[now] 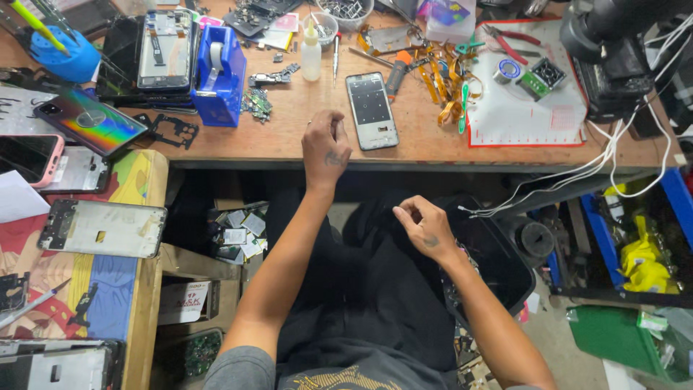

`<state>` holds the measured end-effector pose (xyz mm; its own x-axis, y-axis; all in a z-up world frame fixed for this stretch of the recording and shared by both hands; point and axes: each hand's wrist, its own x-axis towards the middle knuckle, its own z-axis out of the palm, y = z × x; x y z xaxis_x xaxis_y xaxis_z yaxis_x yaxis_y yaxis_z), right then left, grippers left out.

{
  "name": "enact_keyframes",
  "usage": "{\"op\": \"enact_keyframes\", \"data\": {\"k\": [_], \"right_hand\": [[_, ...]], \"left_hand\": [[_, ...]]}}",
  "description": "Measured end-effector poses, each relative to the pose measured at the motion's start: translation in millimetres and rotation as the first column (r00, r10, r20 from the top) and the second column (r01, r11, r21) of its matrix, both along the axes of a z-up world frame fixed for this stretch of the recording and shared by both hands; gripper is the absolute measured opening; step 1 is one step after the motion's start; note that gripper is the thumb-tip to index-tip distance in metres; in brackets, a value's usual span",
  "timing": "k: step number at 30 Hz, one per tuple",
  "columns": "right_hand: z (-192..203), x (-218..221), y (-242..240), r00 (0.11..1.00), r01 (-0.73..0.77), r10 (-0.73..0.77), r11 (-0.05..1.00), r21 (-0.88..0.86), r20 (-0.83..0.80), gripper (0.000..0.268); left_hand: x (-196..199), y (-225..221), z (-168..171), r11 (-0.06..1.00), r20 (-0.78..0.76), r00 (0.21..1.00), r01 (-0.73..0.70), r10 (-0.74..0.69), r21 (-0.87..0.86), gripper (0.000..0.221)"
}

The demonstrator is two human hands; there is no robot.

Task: The person applies adhesive to a smartphone back cover and uses a utility knife to pry and separate the back panel from the frame. The person then uses a metal spudger to lift and disconnect internal components from the phone chassis.

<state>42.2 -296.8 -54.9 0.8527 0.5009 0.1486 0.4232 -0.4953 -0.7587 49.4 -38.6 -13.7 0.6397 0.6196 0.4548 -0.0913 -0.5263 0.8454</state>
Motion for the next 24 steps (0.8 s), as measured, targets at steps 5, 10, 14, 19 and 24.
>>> {"op": "enact_keyframes", "data": {"k": [5, 10, 14, 19, 24], "right_hand": [[62.7, 40.0, 39.6, 0.940, 0.104, -0.132, 0.989, 0.104, 0.316, 0.016], [73.6, 106.2, 88.0, 0.940, 0.240, -0.174, 0.949, -0.203, 0.294, 0.040], [67.5, 127.9, 108.2, 0.987, 0.156, -0.137, 0.936, -0.315, 0.081, 0.035], [56.6, 131.9, 119.8, 0.991, 0.135, -0.131, 0.972, -0.192, 0.038, 0.030], [58.5, 131.9, 128.0, 0.998, -0.028, 0.041, 0.966, -0.256, 0.047, 0.030]], "left_hand": [[1.9, -1.5, -2.4, 0.996, 0.011, 0.999, -0.050, 0.050, 0.075, 0.015], [4.8, -6.9, 0.6, 0.987, -0.150, 0.985, -0.064, 0.086, 0.147, 0.009], [6.8, -10.4, 5.3, 0.981, -0.192, 0.975, -0.078, 0.113, 0.179, 0.011], [4.6, -7.6, 9.8, 0.988, -0.121, 0.988, -0.081, 0.097, 0.129, 0.017], [3.5, -0.1, 17.0, 0.985, -0.198, 0.975, -0.128, 0.103, -0.118, 0.024]]}}
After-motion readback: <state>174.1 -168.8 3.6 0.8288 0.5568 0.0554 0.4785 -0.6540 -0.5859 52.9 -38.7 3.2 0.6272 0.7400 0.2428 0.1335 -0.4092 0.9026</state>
